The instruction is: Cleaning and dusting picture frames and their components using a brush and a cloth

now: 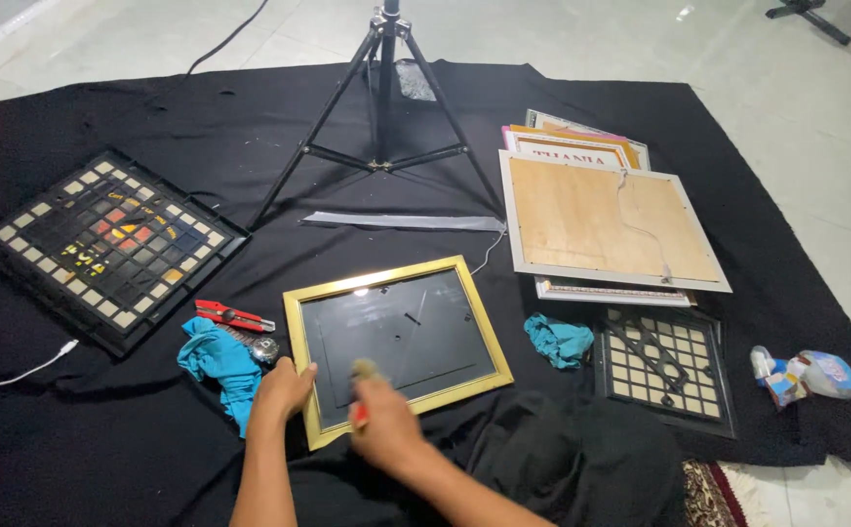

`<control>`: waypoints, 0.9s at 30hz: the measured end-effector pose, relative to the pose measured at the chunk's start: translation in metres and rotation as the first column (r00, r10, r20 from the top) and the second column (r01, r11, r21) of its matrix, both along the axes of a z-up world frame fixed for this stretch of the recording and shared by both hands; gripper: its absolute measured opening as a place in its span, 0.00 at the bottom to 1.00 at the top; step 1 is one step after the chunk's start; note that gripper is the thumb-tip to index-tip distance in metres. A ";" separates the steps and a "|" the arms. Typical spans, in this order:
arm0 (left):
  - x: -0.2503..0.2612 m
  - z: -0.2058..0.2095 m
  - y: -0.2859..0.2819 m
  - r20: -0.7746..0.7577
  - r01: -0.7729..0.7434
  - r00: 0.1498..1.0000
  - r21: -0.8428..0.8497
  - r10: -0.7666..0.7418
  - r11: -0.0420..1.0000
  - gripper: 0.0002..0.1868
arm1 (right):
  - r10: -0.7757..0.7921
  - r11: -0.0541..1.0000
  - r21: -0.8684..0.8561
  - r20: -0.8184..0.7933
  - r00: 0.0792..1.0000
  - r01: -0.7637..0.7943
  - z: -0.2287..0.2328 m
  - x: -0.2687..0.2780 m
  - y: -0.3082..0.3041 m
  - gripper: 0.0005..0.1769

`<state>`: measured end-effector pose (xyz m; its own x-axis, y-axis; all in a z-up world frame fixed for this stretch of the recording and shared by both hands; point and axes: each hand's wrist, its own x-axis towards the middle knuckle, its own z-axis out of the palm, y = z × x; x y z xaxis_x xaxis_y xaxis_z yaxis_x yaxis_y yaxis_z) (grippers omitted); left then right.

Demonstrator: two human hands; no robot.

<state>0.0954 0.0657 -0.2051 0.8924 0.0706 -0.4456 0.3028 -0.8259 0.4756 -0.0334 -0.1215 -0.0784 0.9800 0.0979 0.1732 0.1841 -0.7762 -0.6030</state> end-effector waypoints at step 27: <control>0.003 0.027 -0.001 -0.192 0.012 0.981 -0.104 -0.032 0.994 0.38 | -0.247 0.919 0.293 -0.094 0.964 0.264 -0.048 0.141 0.030 0.13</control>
<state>0.0983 0.0645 -0.1777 0.7899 -0.0029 -0.6132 0.3791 -0.7836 0.4921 0.1074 -0.0914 -0.1269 0.9734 -0.2056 0.1015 -0.0357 -0.5731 -0.8187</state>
